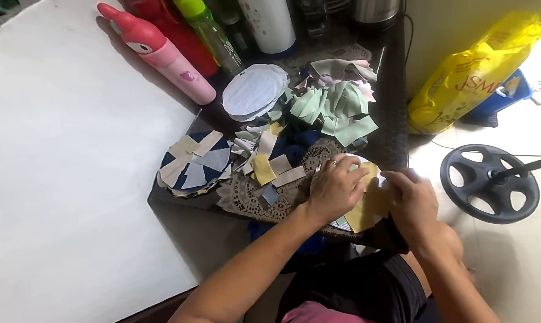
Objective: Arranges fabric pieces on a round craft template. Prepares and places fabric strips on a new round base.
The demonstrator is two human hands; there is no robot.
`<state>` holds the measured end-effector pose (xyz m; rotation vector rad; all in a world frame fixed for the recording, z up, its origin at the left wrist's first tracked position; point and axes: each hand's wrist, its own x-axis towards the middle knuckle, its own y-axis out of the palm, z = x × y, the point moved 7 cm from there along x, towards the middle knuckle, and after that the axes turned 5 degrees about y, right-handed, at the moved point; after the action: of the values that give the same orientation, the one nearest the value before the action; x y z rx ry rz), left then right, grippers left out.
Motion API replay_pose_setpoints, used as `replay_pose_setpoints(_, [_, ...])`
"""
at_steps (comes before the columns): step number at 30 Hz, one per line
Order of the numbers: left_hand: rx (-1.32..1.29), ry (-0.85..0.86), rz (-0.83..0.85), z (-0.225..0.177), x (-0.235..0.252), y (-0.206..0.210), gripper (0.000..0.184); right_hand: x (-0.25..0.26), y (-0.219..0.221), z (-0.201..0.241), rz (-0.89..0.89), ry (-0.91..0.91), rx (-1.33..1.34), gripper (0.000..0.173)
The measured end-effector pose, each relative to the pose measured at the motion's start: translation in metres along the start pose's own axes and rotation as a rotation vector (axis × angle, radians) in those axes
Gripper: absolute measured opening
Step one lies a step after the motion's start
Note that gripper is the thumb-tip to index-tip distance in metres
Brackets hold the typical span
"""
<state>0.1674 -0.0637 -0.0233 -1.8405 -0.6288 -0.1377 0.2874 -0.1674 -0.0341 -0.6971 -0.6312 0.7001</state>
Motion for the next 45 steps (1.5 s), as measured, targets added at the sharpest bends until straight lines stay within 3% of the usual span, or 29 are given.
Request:
replay_pose_setpoints(5, [0.028, -0.222, 0.221, 0.002, 0.009, 0.011, 0.04, 0.001, 0.006, 0.009, -0.003, -0.037, -0.08, 0.031])
replay_pose_setpoints(10, [0.026, -0.218, 0.253, 0.005, 0.008, 0.016, 0.043, 0.002, 0.007, 0.007, 0.012, -0.044, -0.077, 0.023])
replay_pose_setpoints(23, [0.066, -0.184, 0.325, 0.007, 0.008, 0.02, 0.047, 0.0, 0.009, 0.001, -0.044, -0.047, 0.016, 0.026])
replay_pose_setpoints(26, [-0.003, -0.234, 0.222, 0.009, 0.009, 0.01, 0.046, -0.001, 0.01, 0.0, -0.068, -0.055, 0.025, 0.025])
replay_pose_setpoints(31, [-0.029, -0.331, 0.034, 0.017, 0.016, 0.001, 0.02, -0.001, 0.011, 0.0, -0.089, -0.068, 0.03, 0.024])
replay_pose_setpoints(42, [0.015, -0.384, 0.084, 0.018, 0.03, 0.004, 0.013, -0.001, 0.011, 0.0, -0.092, -0.071, 0.029, 0.026])
replay_pose_setpoints(45, [0.055, -0.356, 0.088, 0.007, 0.026, 0.003, 0.026, -0.002, 0.012, 0.0, -0.105, -0.082, 0.035, 0.026])
